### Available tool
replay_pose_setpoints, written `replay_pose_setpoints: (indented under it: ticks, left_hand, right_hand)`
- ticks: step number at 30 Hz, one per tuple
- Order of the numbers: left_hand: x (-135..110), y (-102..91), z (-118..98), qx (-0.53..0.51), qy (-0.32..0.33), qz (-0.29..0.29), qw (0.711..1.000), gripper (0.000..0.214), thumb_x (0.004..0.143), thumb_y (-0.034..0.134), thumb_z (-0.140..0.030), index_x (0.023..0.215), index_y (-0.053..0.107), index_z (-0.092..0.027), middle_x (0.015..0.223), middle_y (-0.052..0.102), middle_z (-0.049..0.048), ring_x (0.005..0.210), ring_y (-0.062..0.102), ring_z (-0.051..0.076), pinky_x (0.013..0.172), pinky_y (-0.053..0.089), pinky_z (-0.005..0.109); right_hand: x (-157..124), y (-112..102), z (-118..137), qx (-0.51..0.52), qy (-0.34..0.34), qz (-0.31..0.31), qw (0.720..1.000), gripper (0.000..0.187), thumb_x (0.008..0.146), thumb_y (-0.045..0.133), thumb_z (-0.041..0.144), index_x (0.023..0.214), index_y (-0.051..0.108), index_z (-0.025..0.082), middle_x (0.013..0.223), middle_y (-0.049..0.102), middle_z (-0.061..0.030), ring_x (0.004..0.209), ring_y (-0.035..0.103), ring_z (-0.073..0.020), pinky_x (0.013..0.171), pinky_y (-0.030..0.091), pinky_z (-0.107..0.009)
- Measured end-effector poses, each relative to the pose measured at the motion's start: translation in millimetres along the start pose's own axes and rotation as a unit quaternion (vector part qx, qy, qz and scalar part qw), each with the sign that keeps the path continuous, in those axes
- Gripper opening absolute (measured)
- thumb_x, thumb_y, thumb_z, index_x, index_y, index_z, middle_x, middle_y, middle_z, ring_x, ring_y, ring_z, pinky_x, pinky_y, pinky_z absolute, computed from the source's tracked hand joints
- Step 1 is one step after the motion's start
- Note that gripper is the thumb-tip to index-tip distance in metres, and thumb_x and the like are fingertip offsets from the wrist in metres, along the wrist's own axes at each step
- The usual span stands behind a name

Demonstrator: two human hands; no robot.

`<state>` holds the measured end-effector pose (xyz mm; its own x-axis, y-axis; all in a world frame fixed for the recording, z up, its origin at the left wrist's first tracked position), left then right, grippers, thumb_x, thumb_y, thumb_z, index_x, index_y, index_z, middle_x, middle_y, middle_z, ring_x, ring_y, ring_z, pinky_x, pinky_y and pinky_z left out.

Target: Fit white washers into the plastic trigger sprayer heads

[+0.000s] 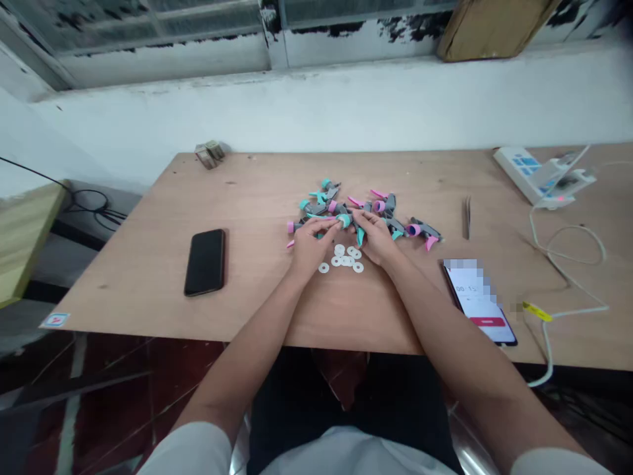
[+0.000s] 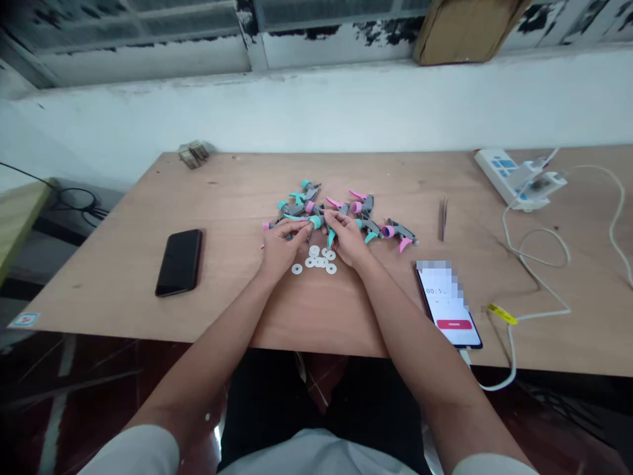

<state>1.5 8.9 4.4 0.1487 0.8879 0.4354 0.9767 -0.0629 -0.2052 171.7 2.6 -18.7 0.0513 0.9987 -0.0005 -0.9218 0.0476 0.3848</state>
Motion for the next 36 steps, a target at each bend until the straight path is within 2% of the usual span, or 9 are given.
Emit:
replay_pose_setpoints:
  ticks: [11,17,25,36]
  left_hand:
    - [-2.9,-0.6,1.5,0.022,0.006,0.011,1.000,0.009,0.090,0.076,-0.026,0.094,0.083,-0.022,0.102,0.077,0.0064,0.083,0.070,0.016,0.079,0.059,0.033]
    - [-4.8,3.4,-1.5,0.027,0.024,-0.011,0.999,0.011,0.090,0.074,-0.025,0.096,0.084,-0.023,0.103,0.078,0.0062,0.090,0.072,0.018,0.084,0.060,0.035]
    - [-5.2,7.4,-0.4,0.032,0.030,-0.025,0.999,0.013,0.091,0.075,-0.026,0.100,0.084,-0.024,0.106,0.078,0.0062,0.097,0.073,0.019,0.088,0.061,0.036]
    - [-5.9,8.7,-0.9,0.018,0.016,-0.035,0.999,0.013,0.090,0.075,-0.027,0.097,0.084,-0.022,0.104,0.077,0.0071,0.090,0.072,0.018,0.080,0.060,0.033]
  right_hand:
    - [-4.7,2.2,2.5,0.008,0.009,0.019,1.000,0.057,0.069,0.089,0.064,0.104,0.069,0.025,0.063,0.059,0.0069,0.045,0.045,-0.0095,0.038,0.038,-0.025]
    - [-3.8,0.9,2.6,0.009,-0.004,0.019,1.000,0.053,0.072,0.087,0.063,0.106,0.071,0.026,0.065,0.059,0.0056,0.047,0.048,-0.0103,0.039,0.042,-0.026]
    - [-3.4,2.3,2.5,0.019,0.002,0.011,1.000,0.053,0.068,0.089,0.065,0.099,0.070,0.025,0.065,0.060,0.0055,0.046,0.046,-0.0098,0.038,0.041,-0.026]
    - [-1.9,0.5,1.0,0.013,0.007,0.005,1.000,0.056,0.070,0.088,0.065,0.104,0.070,0.025,0.065,0.060,0.0059,0.047,0.046,-0.0100,0.039,0.040,-0.025]
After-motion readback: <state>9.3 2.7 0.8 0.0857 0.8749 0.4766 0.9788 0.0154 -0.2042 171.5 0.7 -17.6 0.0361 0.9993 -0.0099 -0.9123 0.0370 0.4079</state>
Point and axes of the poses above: each hand's wrist, its own x-axis towards the middle knuckle, its own y-axis out of the palm, z = x × y, the point moved 1 cm from there along x, towards the middle knuckle
